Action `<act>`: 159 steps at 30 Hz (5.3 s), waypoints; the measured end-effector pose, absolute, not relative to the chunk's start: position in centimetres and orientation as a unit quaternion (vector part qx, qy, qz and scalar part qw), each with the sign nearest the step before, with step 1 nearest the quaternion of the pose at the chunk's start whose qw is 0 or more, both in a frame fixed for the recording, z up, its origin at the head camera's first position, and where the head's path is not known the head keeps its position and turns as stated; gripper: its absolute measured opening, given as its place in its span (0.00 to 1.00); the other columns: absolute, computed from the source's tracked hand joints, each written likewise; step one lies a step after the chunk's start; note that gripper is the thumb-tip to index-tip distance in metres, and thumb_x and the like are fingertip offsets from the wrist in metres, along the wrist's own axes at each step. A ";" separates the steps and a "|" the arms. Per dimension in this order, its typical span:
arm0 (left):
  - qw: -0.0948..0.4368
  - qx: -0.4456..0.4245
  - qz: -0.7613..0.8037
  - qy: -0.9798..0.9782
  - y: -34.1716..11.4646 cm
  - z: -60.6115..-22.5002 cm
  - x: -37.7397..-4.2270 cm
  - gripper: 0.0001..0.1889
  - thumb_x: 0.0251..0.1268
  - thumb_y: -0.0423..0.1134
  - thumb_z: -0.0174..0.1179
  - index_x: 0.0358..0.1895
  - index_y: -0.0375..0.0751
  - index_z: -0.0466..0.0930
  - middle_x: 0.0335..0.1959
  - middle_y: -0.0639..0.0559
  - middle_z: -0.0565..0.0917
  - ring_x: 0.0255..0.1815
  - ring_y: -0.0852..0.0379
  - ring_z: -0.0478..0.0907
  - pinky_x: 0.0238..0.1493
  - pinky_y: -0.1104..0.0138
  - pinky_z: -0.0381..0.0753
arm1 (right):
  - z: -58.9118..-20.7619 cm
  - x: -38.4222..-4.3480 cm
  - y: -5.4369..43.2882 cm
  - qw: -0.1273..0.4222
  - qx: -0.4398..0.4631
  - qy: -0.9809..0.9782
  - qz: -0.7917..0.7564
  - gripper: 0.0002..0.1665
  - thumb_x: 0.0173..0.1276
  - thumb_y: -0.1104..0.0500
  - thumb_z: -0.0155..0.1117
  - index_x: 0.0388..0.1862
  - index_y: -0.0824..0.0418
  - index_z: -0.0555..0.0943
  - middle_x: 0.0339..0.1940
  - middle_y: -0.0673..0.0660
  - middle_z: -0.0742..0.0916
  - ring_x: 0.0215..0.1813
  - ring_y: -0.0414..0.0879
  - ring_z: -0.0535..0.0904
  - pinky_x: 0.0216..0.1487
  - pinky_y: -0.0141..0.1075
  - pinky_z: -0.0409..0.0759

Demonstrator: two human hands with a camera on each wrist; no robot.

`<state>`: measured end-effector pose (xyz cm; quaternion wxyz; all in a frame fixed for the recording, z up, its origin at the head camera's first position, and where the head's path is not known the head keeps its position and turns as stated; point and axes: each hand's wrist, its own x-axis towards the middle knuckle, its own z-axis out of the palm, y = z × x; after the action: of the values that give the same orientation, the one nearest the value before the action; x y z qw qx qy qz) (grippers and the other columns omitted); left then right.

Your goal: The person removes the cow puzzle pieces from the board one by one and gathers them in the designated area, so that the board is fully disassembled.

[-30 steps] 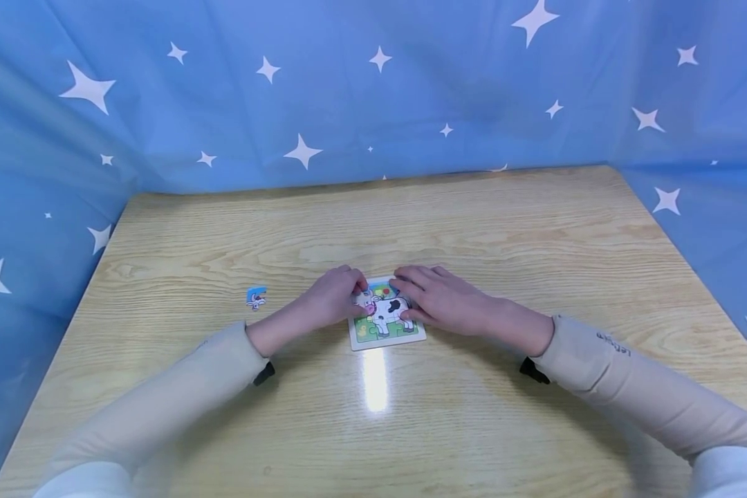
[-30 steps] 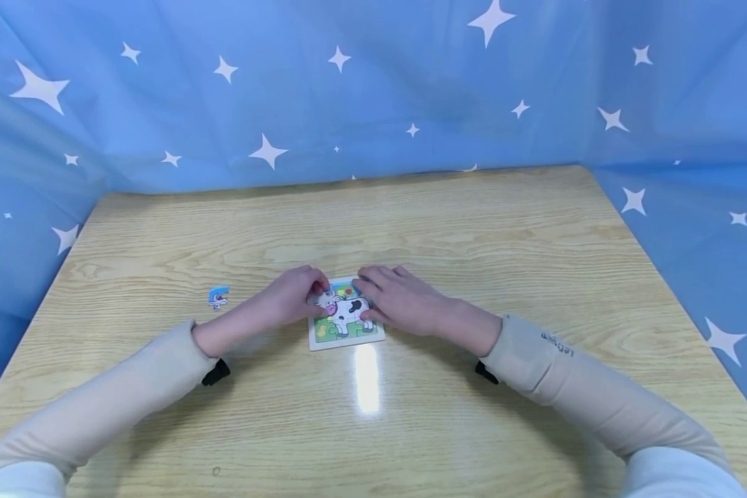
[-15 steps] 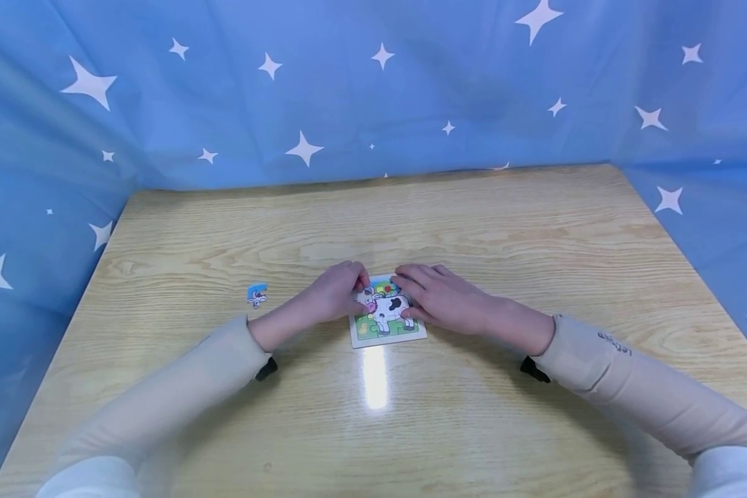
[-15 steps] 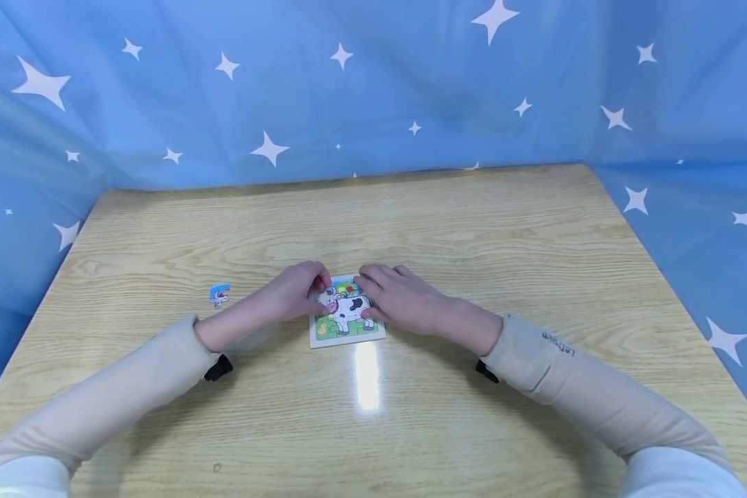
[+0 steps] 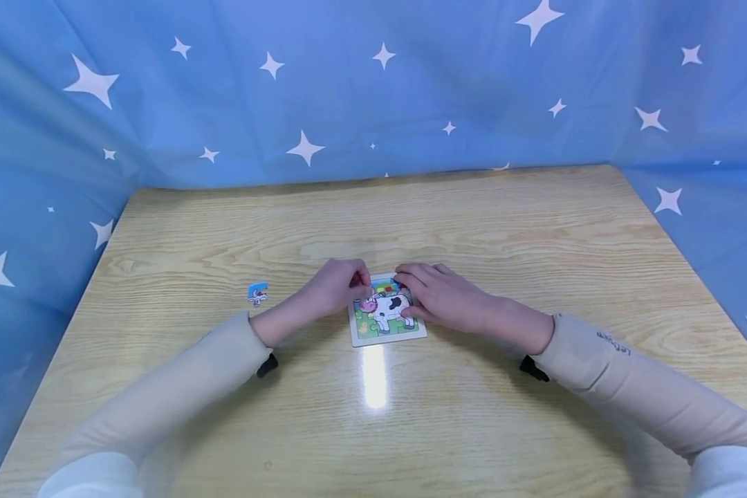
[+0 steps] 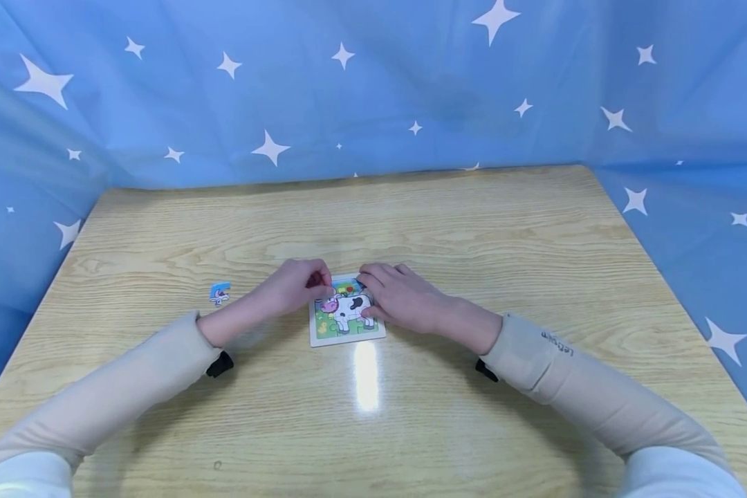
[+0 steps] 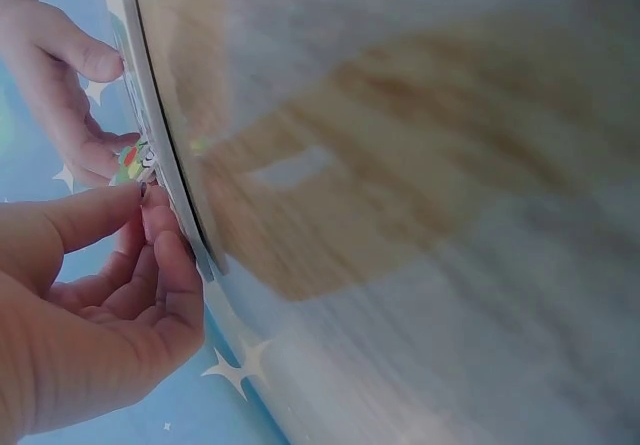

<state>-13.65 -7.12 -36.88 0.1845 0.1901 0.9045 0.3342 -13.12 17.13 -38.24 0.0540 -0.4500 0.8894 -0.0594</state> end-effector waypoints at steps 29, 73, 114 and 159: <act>0.181 0.150 0.376 0.896 -10.7 -35.8 -13.4 0.03 0.71 0.29 0.63 0.41 0.36 0.79 0.35 0.48 0.81 0.37 0.53 0.75 0.38 0.66 0.75 | -38.4 -13.1 17.1 0.049 -0.452 0.889 -0.055 0.39 0.75 0.45 0.65 0.71 0.71 0.70 0.71 0.67 0.73 0.72 0.60 0.70 0.64 0.57 0.73; 0.166 0.099 0.378 0.906 -18.7 -35.3 -12.3 0.04 0.73 0.31 0.61 0.44 0.34 0.78 0.39 0.45 0.81 0.39 0.49 0.75 0.40 0.61 0.73 | -38.7 -13.3 17.3 0.033 -0.459 0.886 -0.060 0.38 0.74 0.46 0.66 0.71 0.72 0.71 0.70 0.67 0.74 0.71 0.61 0.70 0.63 0.57 0.73; 0.183 0.081 0.307 0.930 -20.8 -35.7 -12.7 0.04 0.71 0.30 0.61 0.42 0.31 0.80 0.34 0.45 0.81 0.35 0.52 0.75 0.35 0.64 0.72 | -38.6 -13.1 17.4 0.044 -0.455 0.887 -0.070 0.37 0.76 0.46 0.64 0.71 0.71 0.71 0.71 0.66 0.74 0.72 0.60 0.70 0.64 0.57 0.72; 0.172 0.173 0.296 0.924 -13.5 -35.5 -11.8 0.02 0.72 0.31 0.62 0.39 0.37 0.81 0.29 0.51 0.81 0.29 0.57 0.73 0.34 0.65 0.73 | -38.9 -13.7 17.8 0.034 -0.457 0.880 -0.122 0.36 0.74 0.47 0.66 0.70 0.70 0.71 0.65 0.69 0.74 0.69 0.62 0.67 0.69 0.54 0.68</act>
<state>-11.85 -13.55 -35.55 0.1720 0.1730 0.9236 0.2958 -13.71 17.84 -38.94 0.0341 -0.4571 0.8803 -0.1221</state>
